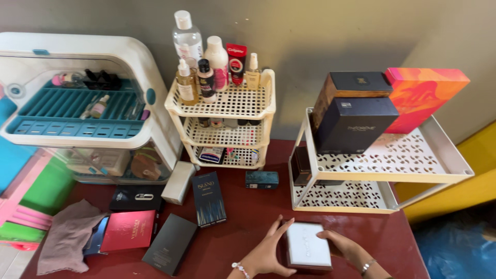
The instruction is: The person assembles a two-tier white plastic shelf by inserting vertical poles into the trays. Then, the person places several rectangular boxes onto the upper and lower shelves, arranging them in rows.
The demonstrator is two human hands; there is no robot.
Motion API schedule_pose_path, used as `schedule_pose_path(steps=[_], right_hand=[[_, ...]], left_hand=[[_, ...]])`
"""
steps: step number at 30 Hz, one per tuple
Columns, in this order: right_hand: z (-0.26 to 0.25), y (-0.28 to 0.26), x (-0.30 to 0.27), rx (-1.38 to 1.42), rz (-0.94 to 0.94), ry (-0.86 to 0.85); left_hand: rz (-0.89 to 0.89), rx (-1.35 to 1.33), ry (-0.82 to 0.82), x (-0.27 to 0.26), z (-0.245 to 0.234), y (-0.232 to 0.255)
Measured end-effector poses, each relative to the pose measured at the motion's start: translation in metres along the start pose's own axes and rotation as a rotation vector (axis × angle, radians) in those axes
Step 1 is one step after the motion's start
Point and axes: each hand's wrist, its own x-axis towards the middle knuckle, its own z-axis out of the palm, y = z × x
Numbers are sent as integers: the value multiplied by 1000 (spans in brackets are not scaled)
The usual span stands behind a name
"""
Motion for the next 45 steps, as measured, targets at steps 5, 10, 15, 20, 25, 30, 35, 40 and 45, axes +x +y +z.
schedule_pose_path(steps=[5, 10, 15, 20, 25, 30, 35, 40, 45], right_hand=[[-51, 11, -41, 197, -111, -8], [-93, 20, -64, 417, -478, 115], [-119, 1, -43, 646, -592, 421], [-159, -21, -22, 587, -609, 440], [-195, -51, -1, -9, -453, 646], [-197, -56, -10, -522, -537, 970], [-177, -72, -32, -437, -506, 1056], [-160, -72, -50, -470, -452, 1165], [-150, -60, -41, -623, -706, 1306]], left_hand=[[-13, -231, 113, 38, 58, -7], [-86, -583, 349, 110, 123, -16], [109, -190, 262, 178, 160, -4], [112, -73, 384, 245, 199, 9], [-276, 108, 319, 290, 204, -23], [-43, 175, 515, 307, 224, -61], [49, 196, 559, 315, 233, -64], [-148, 233, 405, 311, 228, -56], [17, 330, 411, 315, 222, -57]])
